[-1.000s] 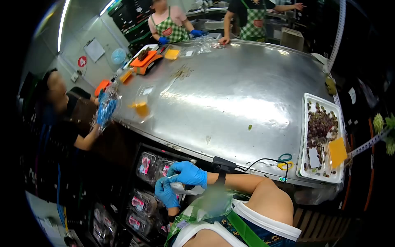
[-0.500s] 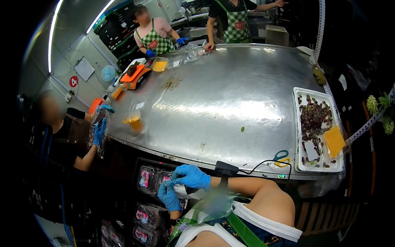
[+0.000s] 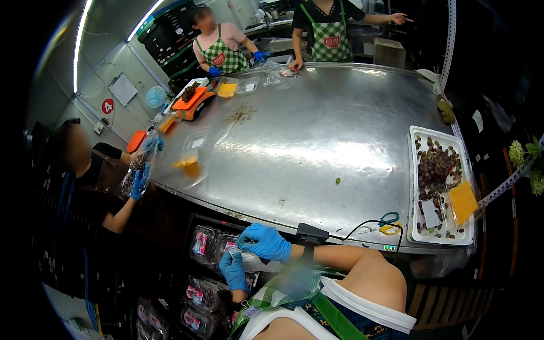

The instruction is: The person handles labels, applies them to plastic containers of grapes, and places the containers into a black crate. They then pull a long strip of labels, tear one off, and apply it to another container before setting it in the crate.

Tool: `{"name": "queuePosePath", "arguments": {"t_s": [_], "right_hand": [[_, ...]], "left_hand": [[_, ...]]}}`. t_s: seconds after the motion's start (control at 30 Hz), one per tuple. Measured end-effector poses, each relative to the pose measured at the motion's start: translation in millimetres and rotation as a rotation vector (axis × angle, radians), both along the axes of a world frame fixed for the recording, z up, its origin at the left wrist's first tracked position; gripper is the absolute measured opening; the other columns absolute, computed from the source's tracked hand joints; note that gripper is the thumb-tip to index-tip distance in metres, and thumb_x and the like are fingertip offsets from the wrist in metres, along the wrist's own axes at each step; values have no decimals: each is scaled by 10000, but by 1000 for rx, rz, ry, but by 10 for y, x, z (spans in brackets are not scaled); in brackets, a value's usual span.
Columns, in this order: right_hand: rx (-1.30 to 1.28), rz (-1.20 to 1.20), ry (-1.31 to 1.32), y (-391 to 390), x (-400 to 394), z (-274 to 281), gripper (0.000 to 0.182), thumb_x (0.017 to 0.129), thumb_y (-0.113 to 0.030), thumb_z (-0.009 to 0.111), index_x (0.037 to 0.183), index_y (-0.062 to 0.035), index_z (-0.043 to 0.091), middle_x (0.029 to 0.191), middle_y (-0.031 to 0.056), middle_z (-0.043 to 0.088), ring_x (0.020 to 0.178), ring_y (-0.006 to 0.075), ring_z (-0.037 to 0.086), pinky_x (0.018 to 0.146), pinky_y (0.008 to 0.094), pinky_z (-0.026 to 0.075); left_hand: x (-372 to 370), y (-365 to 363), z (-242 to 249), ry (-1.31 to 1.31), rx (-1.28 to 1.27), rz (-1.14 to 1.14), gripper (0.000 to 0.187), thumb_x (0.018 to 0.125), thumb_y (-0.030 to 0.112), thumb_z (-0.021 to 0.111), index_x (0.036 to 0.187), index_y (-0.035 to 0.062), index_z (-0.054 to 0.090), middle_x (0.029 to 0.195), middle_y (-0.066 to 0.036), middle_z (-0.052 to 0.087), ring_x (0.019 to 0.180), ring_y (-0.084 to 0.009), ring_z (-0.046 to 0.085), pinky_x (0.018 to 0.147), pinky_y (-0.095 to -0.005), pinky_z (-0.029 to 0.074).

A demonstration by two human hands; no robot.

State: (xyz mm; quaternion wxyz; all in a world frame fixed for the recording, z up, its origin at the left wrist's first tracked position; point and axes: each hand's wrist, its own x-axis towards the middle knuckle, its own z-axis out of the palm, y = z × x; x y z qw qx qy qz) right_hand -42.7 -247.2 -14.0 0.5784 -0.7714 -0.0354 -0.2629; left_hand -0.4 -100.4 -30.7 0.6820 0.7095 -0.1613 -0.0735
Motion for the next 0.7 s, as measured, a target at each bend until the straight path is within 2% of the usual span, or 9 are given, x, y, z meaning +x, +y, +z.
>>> {"name": "queuePosePath", "arguments": {"t_s": [0.03,0.13,0.23,0.33,0.43,0.7], "right_hand": [[27,-6,9,-5,4,-18,125,694,-163,635,777,-73,609,745,66,581,710,203,550,639,282,453],[71,-5,18,-22,6,-82,127,696,-163,631,780,-70,611,746,74,579,710,206,551,632,283,452],[15,-9,37,-6,-27,-61,135,702,-141,636,795,-46,613,735,71,569,682,188,544,631,268,440],[-5,-6,7,6,-15,-122,125,707,-147,633,776,-46,605,726,76,567,679,195,543,615,274,438],[4,-6,4,31,7,-173,122,707,-151,635,767,-49,604,723,74,567,669,198,539,605,277,437],[-7,40,19,72,47,-169,125,703,-162,638,766,-60,602,697,69,553,658,198,531,593,279,432]], "left_hand": [[-28,-27,23,67,-96,-50,128,760,100,613,801,-13,569,703,-11,556,621,-75,484,580,-212,407],[-100,-67,112,181,-92,-79,118,756,55,598,853,-7,570,748,-14,574,661,-85,523,618,-211,422],[-53,1,-18,212,-10,-76,122,754,30,583,868,-14,581,771,-33,592,662,-90,534,614,-216,430],[-48,50,-100,293,-51,-48,136,753,31,583,879,-20,592,780,-41,600,653,-90,533,608,-216,432],[-89,41,-84,289,-24,-6,105,779,99,575,820,6,601,749,-3,583,636,-67,508,586,-205,416],[-146,135,-179,332,-49,47,155,781,127,587,860,-5,607,768,-10,583,646,-69,503,585,-209,414]]}}
